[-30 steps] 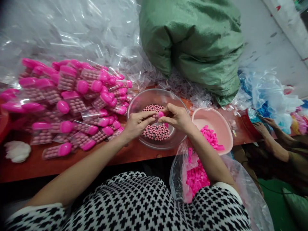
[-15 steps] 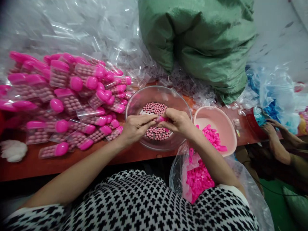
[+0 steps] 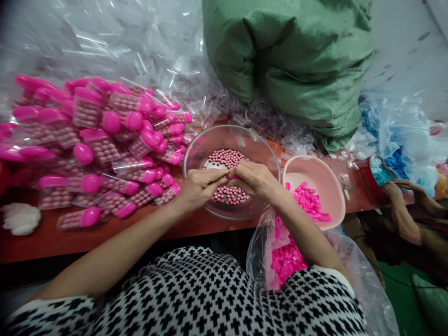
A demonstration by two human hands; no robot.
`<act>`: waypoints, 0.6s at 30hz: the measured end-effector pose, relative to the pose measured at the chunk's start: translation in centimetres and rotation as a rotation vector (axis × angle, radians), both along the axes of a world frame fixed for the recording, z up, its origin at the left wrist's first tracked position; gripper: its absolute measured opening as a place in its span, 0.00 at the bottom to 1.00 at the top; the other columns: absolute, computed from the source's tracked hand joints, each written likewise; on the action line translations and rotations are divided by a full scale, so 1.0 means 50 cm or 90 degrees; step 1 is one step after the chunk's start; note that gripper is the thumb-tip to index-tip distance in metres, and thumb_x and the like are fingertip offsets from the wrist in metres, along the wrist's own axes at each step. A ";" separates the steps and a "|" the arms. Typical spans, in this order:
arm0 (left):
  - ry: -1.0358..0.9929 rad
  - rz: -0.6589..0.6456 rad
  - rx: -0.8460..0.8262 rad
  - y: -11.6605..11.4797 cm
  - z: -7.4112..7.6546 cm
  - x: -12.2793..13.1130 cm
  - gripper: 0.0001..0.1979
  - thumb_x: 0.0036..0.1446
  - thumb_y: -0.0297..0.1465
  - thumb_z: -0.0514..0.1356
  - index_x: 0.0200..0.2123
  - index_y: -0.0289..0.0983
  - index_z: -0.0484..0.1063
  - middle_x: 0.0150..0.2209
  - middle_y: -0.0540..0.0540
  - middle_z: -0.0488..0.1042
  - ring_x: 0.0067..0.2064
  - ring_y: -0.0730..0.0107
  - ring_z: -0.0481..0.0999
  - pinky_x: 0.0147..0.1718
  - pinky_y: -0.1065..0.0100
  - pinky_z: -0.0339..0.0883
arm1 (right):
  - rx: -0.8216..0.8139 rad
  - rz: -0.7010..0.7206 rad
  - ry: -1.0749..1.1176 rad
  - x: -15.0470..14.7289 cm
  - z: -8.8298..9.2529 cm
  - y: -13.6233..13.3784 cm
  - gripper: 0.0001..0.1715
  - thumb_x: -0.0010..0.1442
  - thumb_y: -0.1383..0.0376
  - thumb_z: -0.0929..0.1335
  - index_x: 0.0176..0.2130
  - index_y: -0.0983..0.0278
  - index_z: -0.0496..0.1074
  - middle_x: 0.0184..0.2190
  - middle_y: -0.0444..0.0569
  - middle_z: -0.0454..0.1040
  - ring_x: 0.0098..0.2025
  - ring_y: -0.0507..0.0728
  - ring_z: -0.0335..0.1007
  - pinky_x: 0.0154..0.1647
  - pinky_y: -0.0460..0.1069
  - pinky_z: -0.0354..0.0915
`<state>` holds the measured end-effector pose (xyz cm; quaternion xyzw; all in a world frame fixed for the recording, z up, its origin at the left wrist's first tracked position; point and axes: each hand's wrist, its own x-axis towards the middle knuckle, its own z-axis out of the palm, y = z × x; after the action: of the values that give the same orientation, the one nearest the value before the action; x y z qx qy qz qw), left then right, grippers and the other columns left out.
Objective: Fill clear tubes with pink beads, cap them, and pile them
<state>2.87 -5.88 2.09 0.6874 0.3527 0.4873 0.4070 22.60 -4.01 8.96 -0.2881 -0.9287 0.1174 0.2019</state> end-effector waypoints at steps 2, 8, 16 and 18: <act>-0.040 0.030 -0.079 0.006 0.002 0.003 0.11 0.58 0.33 0.61 0.40 0.40 0.83 0.38 0.46 0.84 0.39 0.62 0.82 0.43 0.64 0.74 | -0.021 -0.062 0.045 -0.013 -0.005 0.011 0.09 0.66 0.57 0.68 0.39 0.60 0.75 0.28 0.47 0.74 0.30 0.53 0.69 0.32 0.47 0.65; -0.353 -0.013 -0.321 0.024 0.013 0.013 0.21 0.49 0.41 0.69 0.44 0.35 0.81 0.42 0.42 0.82 0.41 0.59 0.81 0.43 0.57 0.78 | -0.242 -0.233 0.240 -0.025 0.015 0.020 0.25 0.61 0.46 0.69 0.52 0.56 0.76 0.43 0.50 0.80 0.44 0.58 0.77 0.48 0.55 0.72; -0.396 0.000 -0.310 0.016 0.017 0.001 0.21 0.46 0.42 0.71 0.42 0.36 0.82 0.42 0.42 0.83 0.42 0.60 0.81 0.48 0.58 0.76 | -0.570 -0.218 0.590 0.012 -0.049 -0.008 0.27 0.47 0.49 0.78 0.43 0.58 0.76 0.40 0.50 0.81 0.40 0.59 0.79 0.40 0.55 0.77; -0.313 0.017 -0.226 0.012 0.009 0.002 0.17 0.50 0.40 0.69 0.40 0.37 0.83 0.43 0.43 0.83 0.46 0.58 0.81 0.52 0.57 0.73 | -0.613 -0.206 0.632 0.003 -0.056 -0.005 0.25 0.47 0.47 0.77 0.40 0.58 0.76 0.39 0.48 0.80 0.41 0.59 0.79 0.40 0.55 0.78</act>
<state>2.96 -5.27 2.56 0.4620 0.3322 0.5753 0.5876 22.75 -4.27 6.18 -0.3919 -0.5172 0.6011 0.4665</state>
